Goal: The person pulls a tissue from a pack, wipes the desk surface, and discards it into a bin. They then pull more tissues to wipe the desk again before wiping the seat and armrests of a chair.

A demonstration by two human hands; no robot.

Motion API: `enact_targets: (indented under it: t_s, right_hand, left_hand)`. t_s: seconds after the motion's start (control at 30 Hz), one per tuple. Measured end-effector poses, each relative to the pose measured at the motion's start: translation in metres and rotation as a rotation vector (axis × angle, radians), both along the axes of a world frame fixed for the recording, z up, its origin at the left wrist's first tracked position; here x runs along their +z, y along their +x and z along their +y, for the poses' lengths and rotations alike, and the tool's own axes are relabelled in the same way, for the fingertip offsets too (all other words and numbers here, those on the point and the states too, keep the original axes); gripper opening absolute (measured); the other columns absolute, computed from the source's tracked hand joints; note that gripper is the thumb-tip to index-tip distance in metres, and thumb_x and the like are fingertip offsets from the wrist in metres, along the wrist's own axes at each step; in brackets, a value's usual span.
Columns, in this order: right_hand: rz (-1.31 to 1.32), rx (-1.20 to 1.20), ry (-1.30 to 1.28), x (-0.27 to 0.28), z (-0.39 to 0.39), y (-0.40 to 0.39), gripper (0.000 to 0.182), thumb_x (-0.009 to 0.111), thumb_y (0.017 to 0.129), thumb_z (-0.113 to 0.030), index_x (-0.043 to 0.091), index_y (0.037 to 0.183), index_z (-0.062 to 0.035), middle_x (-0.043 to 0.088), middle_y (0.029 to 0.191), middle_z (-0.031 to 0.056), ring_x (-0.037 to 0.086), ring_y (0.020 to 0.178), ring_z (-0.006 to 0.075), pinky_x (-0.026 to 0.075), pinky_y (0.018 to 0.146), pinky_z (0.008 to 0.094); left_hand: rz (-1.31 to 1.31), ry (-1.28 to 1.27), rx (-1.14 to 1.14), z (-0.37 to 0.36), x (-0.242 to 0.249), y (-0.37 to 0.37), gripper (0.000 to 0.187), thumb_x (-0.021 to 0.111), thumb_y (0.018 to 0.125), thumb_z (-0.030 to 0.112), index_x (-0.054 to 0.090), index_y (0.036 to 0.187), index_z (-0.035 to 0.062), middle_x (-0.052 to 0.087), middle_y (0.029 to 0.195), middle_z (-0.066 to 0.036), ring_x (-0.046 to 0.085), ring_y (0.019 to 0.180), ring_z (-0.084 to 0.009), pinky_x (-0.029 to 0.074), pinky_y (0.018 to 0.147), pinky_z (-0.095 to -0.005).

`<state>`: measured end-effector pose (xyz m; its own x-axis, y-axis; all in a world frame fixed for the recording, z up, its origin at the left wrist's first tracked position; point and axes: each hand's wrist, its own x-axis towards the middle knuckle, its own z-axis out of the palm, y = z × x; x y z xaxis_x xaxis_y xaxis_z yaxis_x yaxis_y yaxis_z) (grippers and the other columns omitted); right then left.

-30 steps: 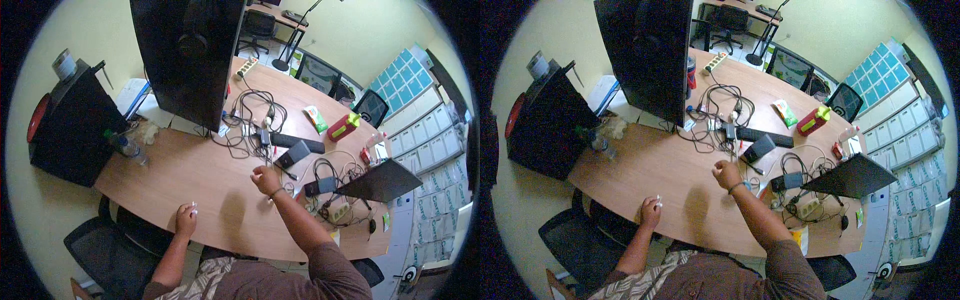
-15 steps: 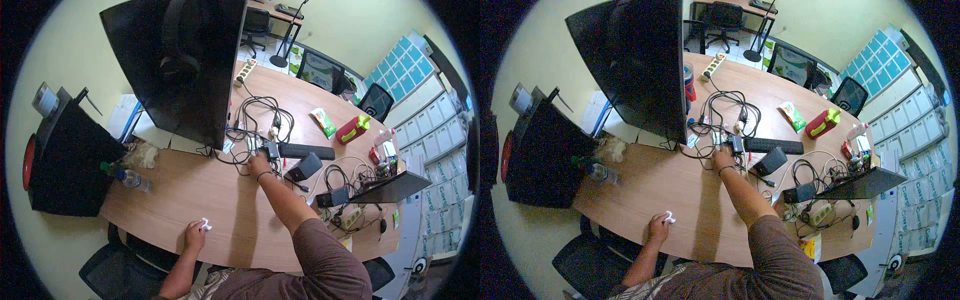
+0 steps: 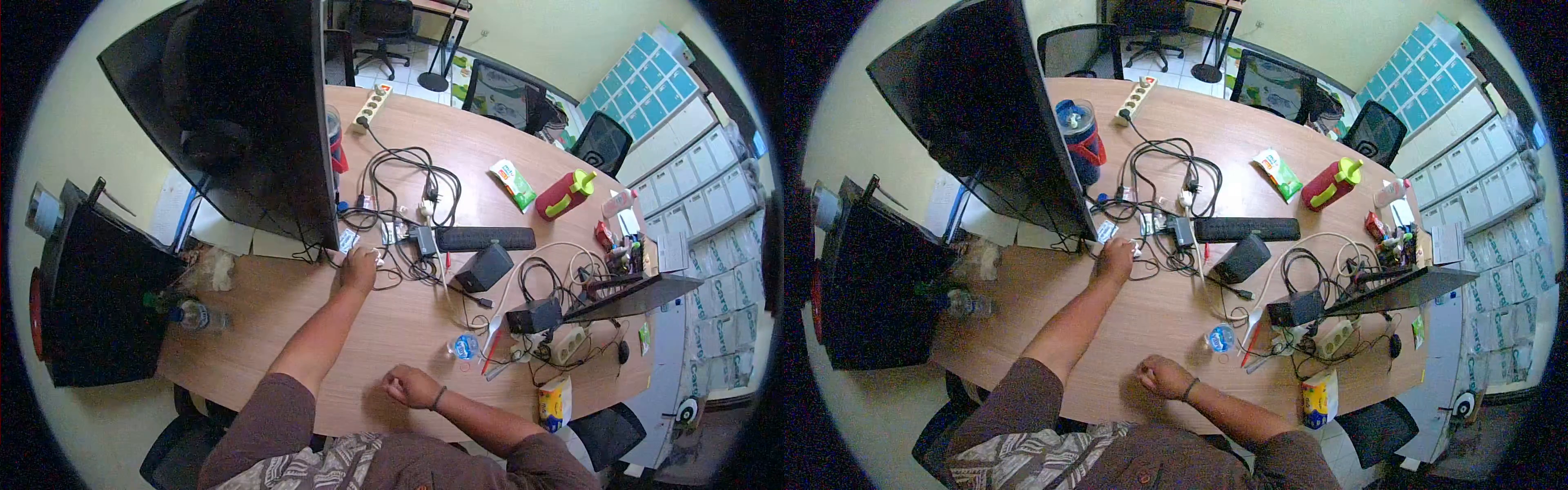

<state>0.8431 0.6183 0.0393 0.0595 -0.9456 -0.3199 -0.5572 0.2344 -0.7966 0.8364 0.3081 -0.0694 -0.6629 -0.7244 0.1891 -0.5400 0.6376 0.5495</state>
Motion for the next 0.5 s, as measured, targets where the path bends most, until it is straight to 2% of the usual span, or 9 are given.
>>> enact_targets:
  t_s: [0.07,0.13,0.17,0.3,0.33,0.4,0.43,0.47,0.5]
  right_hand:
    - [-0.05,-0.095,-0.098,0.008,0.025,-0.003,0.017,0.066,0.087,-0.02,0.064,0.096,-0.0063,0.066,0.09,0.0138,0.064,0.079,0.0313,0.052,0.074,0.0395]
    - [-0.089,-0.151,-0.138,0.007,0.04,-0.004,0.015,0.066,0.087,-0.02,0.065,0.095,-0.0066,0.065,0.09,0.0116,0.063,0.074,0.0269,0.051,0.069,0.0375]
    - [-0.064,-0.211,-0.083,0.008,0.044,-0.004,0.015,0.066,0.087,-0.02,0.065,0.095,-0.0068,0.065,0.089,0.0109,0.062,0.071,0.0246,0.051,0.066,0.0364]
    - [-0.016,-0.334,-0.06,0.011,0.055,-0.005,0.015,0.068,0.087,-0.02,0.066,0.094,-0.0071,0.064,0.087,0.0091,0.059,0.063,0.0195,0.049,0.06,0.0344]
    - [-0.018,-0.335,-0.062,0.015,0.054,-0.005,0.015,0.068,0.087,-0.02,0.066,0.094,-0.0071,0.064,0.087,0.0091,0.059,0.063,0.0195,0.049,0.06,0.0344]
    - [-0.026,-0.318,0.071,0.026,0.054,-0.008,0.023,0.064,0.089,-0.026,0.067,0.097,-0.0052,0.067,0.094,0.015,0.065,0.084,0.0297,0.052,0.076,0.0396]
    - [-0.023,-0.316,0.069,0.03,0.054,-0.008,0.023,0.064,0.089,-0.026,0.067,0.097,-0.0052,0.067,0.094,0.015,0.065,0.084,0.0297,0.052,0.076,0.0396]
    - [0.005,-0.312,0.052,0.033,0.052,-0.009,0.022,0.065,0.089,-0.026,0.067,0.097,-0.0052,0.067,0.094,0.0149,0.065,0.084,0.0296,0.052,0.076,0.0396]
    - [0.032,-0.306,0.038,0.037,0.051,-0.01,0.022,0.065,0.089,-0.025,0.067,0.097,-0.0051,0.067,0.094,0.0149,0.065,0.084,0.0296,0.052,0.075,0.0396]
  left_hand:
    - [-0.059,0.042,0.029,-0.007,0.006,-0.014,0.021,0.061,0.087,0.022,0.071,0.099,0.0081,0.066,0.102,-0.012,0.06,0.103,-0.0312,0.05,0.088,-0.0423]
    - [-0.186,-0.104,-0.249,-0.001,0.059,-0.013,0.019,0.059,0.087,0.023,0.072,0.09,0.0097,0.067,0.097,-0.009,0.061,0.099,-0.0301,0.051,0.084,-0.0424]
    - [-0.16,-0.23,-0.369,-0.012,0.038,-0.014,0.017,0.06,0.086,0.021,0.073,0.088,0.0116,0.067,0.094,-0.007,0.061,0.098,-0.0284,0.051,0.081,-0.0421]
    - [-0.175,-0.266,-0.21,-0.01,0.044,-0.017,0.015,0.06,0.083,0.018,0.074,0.087,0.0163,0.067,0.091,-0.004,0.061,0.094,-0.0264,0.052,0.079,-0.0415]
    - [-0.177,-0.268,-0.21,-0.007,0.044,-0.018,0.015,0.06,0.083,0.018,0.074,0.087,0.0163,0.067,0.091,-0.004,0.061,0.094,-0.0264,0.052,0.079,-0.0415]
    - [-0.088,-0.326,-0.352,0.0,0.044,-0.017,0.015,0.06,0.083,0.017,0.075,0.088,0.0173,0.067,0.093,-0.004,0.061,0.094,-0.0262,0.052,0.08,-0.0407]
    - [-0.247,-0.188,-0.395,0.001,0.06,-0.015,0.019,0.06,0.082,0.009,0.073,0.095,0.0125,0.067,0.106,-0.005,0.061,0.102,-0.0302,0.049,0.088,-0.042]
    - [-0.242,-0.194,-0.391,0.002,0.07,-0.012,0.019,0.06,0.082,0.009,0.073,0.095,0.0125,0.067,0.106,-0.005,0.061,0.102,-0.0302,0.049,0.088,-0.042]
    - [-0.064,-0.134,-0.275,0.008,0.078,-0.006,0.019,0.06,0.083,0.009,0.073,0.097,0.0112,0.067,0.107,-0.007,0.061,0.101,-0.0306,0.049,0.089,-0.0423]
